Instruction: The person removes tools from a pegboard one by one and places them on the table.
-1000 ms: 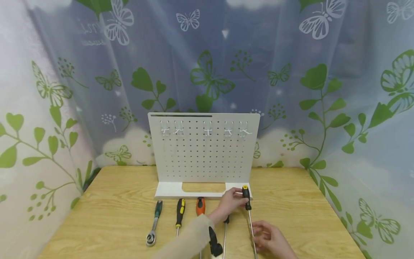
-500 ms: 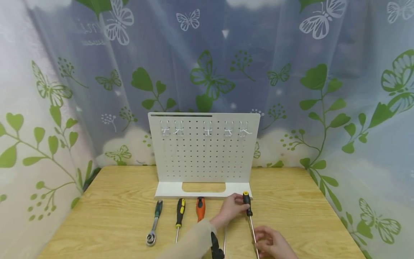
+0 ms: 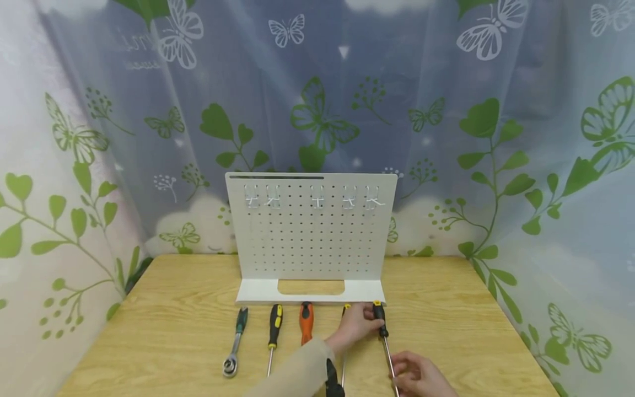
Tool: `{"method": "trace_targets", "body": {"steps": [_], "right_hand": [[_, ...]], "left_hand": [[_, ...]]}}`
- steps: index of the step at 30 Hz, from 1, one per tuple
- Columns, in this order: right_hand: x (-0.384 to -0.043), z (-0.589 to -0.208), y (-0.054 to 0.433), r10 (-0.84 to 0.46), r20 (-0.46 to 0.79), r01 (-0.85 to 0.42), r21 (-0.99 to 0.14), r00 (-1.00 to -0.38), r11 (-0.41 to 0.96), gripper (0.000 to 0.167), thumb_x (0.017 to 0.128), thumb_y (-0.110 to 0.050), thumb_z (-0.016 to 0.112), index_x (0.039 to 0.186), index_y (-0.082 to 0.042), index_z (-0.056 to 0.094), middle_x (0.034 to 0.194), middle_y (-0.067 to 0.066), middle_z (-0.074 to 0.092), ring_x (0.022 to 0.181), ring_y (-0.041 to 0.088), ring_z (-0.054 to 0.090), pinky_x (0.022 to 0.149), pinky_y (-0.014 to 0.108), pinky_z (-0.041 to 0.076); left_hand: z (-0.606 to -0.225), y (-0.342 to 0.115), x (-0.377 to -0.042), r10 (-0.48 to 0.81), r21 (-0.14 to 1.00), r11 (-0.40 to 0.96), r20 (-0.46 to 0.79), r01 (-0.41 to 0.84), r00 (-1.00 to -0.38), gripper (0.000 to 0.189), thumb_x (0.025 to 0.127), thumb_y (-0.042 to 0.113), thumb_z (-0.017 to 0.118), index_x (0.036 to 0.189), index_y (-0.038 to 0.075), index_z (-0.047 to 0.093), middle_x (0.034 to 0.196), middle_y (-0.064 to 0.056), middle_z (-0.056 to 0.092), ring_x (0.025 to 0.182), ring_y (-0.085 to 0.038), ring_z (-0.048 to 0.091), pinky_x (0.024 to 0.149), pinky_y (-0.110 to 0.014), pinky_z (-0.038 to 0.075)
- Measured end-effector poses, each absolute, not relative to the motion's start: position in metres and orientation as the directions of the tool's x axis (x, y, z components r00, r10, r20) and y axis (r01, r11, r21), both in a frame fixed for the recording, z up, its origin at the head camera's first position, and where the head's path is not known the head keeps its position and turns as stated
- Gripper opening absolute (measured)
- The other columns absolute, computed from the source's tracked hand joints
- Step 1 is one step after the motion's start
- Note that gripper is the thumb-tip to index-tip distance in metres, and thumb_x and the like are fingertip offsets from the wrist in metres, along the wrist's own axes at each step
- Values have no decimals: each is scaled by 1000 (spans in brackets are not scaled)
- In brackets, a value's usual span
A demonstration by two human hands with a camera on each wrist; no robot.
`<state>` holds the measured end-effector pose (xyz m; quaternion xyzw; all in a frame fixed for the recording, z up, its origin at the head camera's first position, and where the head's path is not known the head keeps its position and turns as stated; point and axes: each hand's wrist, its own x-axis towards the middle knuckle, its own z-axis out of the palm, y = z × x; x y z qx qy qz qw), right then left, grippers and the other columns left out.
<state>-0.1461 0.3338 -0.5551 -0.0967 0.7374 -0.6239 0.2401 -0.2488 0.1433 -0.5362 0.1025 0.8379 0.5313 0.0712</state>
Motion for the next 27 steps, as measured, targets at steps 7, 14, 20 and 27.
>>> {"method": "trace_targets", "body": {"steps": [7,14,20,27], "right_hand": [[-144,-555,337,-422,-248,168,-961,-872,219,49,97,-4,64,131,22,42,103,6,67,84,16,67,71,28,60],[-143,-553,337,-402,-260,180,-957,-878,226,47,96,-4,65,130,21,45,101,5,67,83,17,66,71,27,60],[-142,-550,337,-403,-257,177,-958,-878,227,46,95,-2,63,130,22,44,102,6,66,81,16,66,70,26,59],[-142,-548,338,-401,-261,177,-956,-878,235,47,95,-1,63,131,22,43,101,6,66,82,17,66,70,26,59]], "left_hand": [[-539,148,-248,243,888,448,-4,108,-970,22,83,12,84,96,4,68,78,3,64,70,-6,59,63,-18,53],[-543,152,-250,236,867,486,-7,112,-972,23,83,16,85,95,6,68,77,4,62,70,-6,57,64,-19,53],[-542,153,-251,236,827,543,13,143,-972,22,83,21,85,92,8,69,74,6,61,69,-6,55,68,-21,48],[-537,153,-248,236,806,570,23,157,-971,23,83,22,85,91,8,69,74,6,61,69,-7,54,68,-23,47]]}}
